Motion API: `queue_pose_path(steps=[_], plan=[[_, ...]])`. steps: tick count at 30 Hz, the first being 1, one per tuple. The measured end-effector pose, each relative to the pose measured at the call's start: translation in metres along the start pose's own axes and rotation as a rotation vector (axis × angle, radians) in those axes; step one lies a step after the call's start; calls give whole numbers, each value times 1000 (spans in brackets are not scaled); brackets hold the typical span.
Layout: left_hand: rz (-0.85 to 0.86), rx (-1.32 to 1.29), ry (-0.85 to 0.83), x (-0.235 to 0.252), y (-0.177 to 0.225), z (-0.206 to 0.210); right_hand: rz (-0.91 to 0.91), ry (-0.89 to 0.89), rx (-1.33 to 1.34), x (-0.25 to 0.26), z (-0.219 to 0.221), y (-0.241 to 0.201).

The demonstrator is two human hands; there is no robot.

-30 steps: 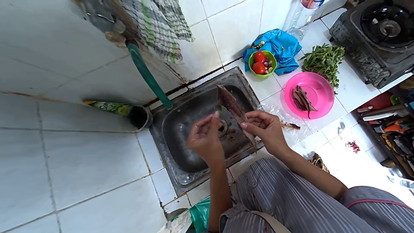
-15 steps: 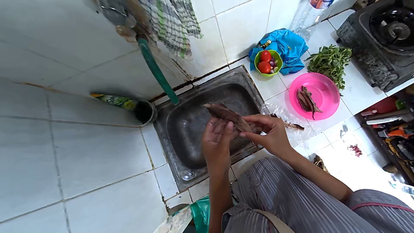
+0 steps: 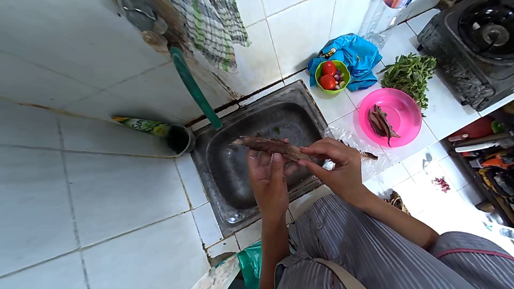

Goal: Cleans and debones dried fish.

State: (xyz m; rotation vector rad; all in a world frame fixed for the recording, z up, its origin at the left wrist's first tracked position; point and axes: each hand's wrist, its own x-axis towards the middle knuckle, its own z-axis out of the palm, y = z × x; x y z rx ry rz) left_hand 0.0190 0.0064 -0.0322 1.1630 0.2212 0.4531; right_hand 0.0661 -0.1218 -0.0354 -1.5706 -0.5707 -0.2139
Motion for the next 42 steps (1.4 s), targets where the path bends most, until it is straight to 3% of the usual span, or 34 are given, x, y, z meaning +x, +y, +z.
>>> queue_pose_path(steps=[5,30,42], plan=[[48,37,-99,-2,0,-5,18,17,19,1,0,-2],[122,48,9,-7,6,4,-10,-15,180,4,-5,1],[204,112,9,-8,4,6,-44,-60,8,6,0,0]])
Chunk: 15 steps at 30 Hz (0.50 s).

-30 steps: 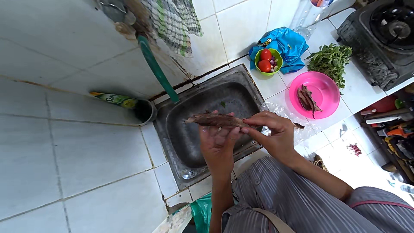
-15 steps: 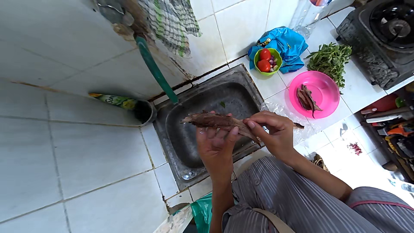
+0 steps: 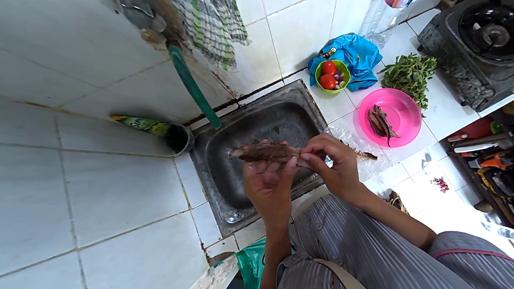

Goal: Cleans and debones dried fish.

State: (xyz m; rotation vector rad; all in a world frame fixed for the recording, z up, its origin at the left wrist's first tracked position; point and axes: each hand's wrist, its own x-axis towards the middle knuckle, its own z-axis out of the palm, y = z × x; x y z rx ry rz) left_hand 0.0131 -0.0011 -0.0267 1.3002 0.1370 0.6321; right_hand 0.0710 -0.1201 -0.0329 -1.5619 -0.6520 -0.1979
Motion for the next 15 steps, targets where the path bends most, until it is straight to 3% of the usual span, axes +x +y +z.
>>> queue_pose_path(steps=[6,12,15], plan=[[1,21,10,-1,0,1,30,-101,-56,5,0,3],[-14,-4,1,0,0,-4,127,81,151,10,-4,8],[-11,10,12,2,0,-7,161,-68,63,12,-11,16]])
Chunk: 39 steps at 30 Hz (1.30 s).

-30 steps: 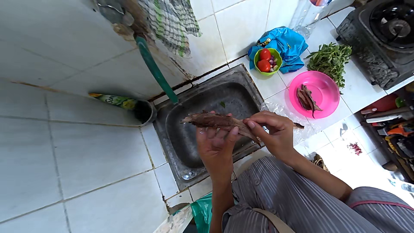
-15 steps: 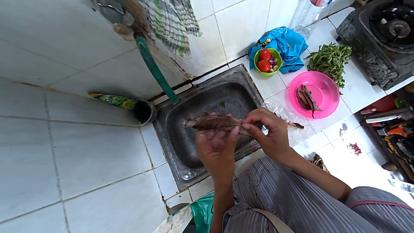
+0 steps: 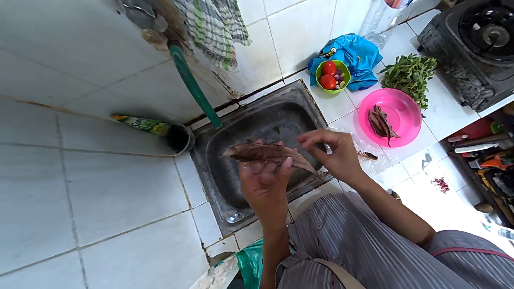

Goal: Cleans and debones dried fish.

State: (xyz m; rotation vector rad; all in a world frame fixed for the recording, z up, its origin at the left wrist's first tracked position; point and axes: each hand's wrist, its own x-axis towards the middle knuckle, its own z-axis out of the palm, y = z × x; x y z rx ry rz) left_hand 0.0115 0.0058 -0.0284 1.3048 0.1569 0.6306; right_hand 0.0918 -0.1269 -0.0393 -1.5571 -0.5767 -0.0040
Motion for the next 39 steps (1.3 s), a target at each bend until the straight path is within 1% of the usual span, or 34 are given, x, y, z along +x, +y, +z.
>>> queue_pose_path(steps=[1,2,3,5,8,12,18,24,29,32,37,39], plan=[[1,5,6,0,0,-1,26,-72,-50,0,-2,-1],[-2,11,12,1,1,-1,42,-91,-87,0,-1,-3],[-2,13,20,1,2,0,54,-85,-96,-1,1,-6],[5,16,18,1,2,-1,65,-83,-28,-1,3,-14],[12,6,13,1,2,0,-24,-34,46,0,6,-15],[16,5,22,1,3,1,-106,15,66,-1,10,-13],[18,7,10,2,3,0,-30,-12,133,0,10,-15],[2,7,10,2,3,0,-42,10,123,1,10,-14],[21,0,37,2,1,-1,95,-58,189,-2,6,-16],[26,-2,50,2,1,-1,138,-93,209,-4,5,-14],[28,-28,47,1,3,0,296,-90,355,-3,3,-18],[24,-32,49,1,3,0,327,-83,393,-3,3,-18]])
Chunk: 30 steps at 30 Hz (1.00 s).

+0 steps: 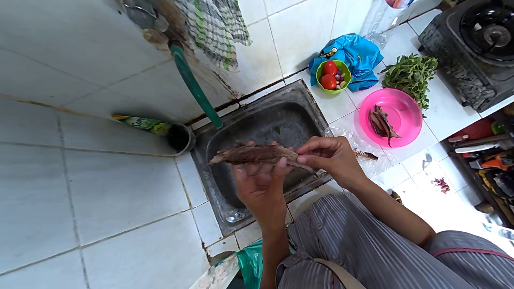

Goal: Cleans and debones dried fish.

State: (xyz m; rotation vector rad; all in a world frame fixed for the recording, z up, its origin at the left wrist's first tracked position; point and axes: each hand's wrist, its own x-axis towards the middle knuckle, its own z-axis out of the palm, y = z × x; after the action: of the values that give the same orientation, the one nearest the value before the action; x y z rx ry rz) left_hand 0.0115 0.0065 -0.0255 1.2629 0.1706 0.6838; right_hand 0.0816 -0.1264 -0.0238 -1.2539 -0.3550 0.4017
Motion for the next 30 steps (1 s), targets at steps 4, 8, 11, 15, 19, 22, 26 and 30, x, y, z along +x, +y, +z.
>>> queue_pose_path(steps=[4,8,11,15,19,22,26,30], plan=[[2,-3,-7,0,-1,-1,9,24,10,0,0,0],[-9,-5,-10,0,0,-1,10,69,-1,0,2,-1],[-28,-14,-21,0,0,-1,-116,82,-94,0,3,0],[-34,18,-49,-1,1,-1,-396,40,-264,3,7,2],[-28,10,-92,-1,1,-1,-454,51,-322,7,10,4],[-22,7,-112,-1,2,-2,-378,37,-238,7,10,1],[-29,5,-102,-2,2,-2,-381,51,-219,7,10,1],[-14,22,-72,-2,2,-1,-531,85,-349,7,11,4]])
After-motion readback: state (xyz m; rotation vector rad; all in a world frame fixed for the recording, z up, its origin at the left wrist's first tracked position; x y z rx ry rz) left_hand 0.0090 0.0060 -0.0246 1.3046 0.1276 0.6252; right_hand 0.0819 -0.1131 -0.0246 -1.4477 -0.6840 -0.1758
